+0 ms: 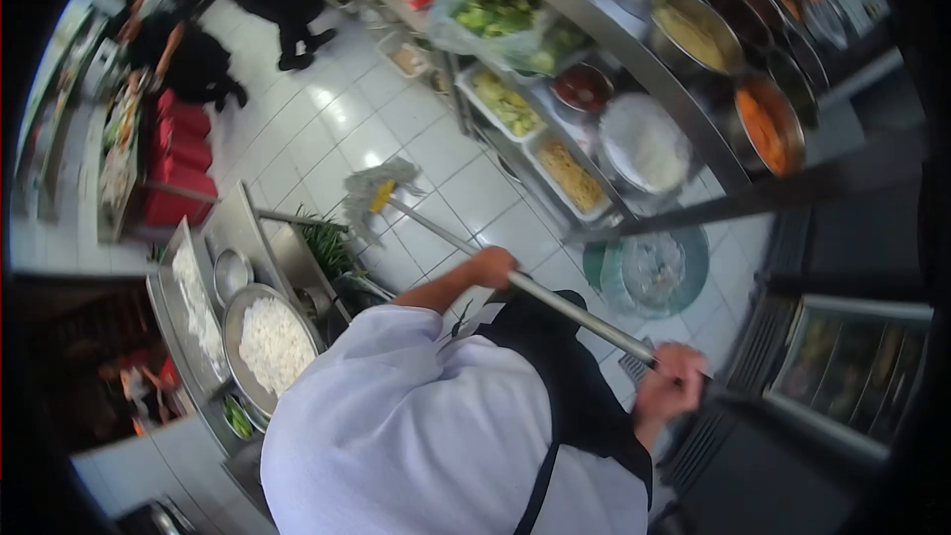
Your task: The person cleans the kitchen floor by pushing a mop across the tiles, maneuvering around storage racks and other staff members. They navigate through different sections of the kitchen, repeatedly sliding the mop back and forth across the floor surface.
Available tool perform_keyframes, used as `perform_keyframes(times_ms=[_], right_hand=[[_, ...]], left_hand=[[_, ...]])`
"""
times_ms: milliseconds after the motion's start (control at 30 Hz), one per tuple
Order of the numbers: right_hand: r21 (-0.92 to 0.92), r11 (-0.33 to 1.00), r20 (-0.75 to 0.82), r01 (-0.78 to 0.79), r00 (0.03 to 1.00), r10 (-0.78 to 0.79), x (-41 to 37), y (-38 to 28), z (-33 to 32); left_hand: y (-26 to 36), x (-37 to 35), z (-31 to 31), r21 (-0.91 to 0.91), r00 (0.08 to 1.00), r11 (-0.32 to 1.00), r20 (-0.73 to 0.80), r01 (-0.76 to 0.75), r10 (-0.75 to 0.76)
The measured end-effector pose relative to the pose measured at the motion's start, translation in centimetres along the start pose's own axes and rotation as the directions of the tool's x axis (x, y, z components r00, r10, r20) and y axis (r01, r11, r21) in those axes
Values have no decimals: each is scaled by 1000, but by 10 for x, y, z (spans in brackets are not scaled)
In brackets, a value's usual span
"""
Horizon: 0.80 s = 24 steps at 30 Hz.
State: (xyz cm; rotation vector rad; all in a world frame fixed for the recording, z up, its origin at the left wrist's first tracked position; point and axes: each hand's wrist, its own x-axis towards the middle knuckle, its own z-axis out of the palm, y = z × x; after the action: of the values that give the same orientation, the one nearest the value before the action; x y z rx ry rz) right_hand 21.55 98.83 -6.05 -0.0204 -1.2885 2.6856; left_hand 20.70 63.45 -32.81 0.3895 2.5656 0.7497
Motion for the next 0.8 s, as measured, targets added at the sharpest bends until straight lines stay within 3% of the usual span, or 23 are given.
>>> perform_keyframes(times_ms=[33, 67, 100, 167, 267, 467, 600, 700, 800], right_hand=[[-150, 981, -191, -124, 977, 94, -16, 18, 7], [-134, 970, -23, -201, 980, 200, -27, 28, -12], [-215, 945, 39, -247, 965, 261, -30, 24, -7], [-147, 957, -12, -248, 968, 249, -24, 4, 2], [-103, 977, -134, -188, 976, 173, -16, -41, 2], [-313, 942, -277, 123, 937, -215, -34, -157, 14], [-315, 887, -125, 338, 912, -392, -39, -207, 11], [-261, 864, -41, 431, 889, -456, -31, -221, -5], [-213, 886, -63, 413, 899, -434, -18, -222, -26]], left_hand=[[-20, -3, -5, 139, 972, 978, 152, 158, -179], [-40, -9, -8, 177, 967, 974, 185, 142, -174], [-46, -12, -15, 204, 960, 971, 223, 123, -168], [-29, -4, -26, 133, 969, 989, 230, 65, -94], [16, 25, -25, 92, 940, 995, 340, -44, 10], [140, 64, -20, -42, 791, 930, 513, -365, 334], [201, 78, -23, -227, 717, 847, 453, -481, 529], [212, 82, -12, -273, 790, 860, 347, -431, 506], [189, 90, 2, -152, 880, 942, 337, -299, 334]])
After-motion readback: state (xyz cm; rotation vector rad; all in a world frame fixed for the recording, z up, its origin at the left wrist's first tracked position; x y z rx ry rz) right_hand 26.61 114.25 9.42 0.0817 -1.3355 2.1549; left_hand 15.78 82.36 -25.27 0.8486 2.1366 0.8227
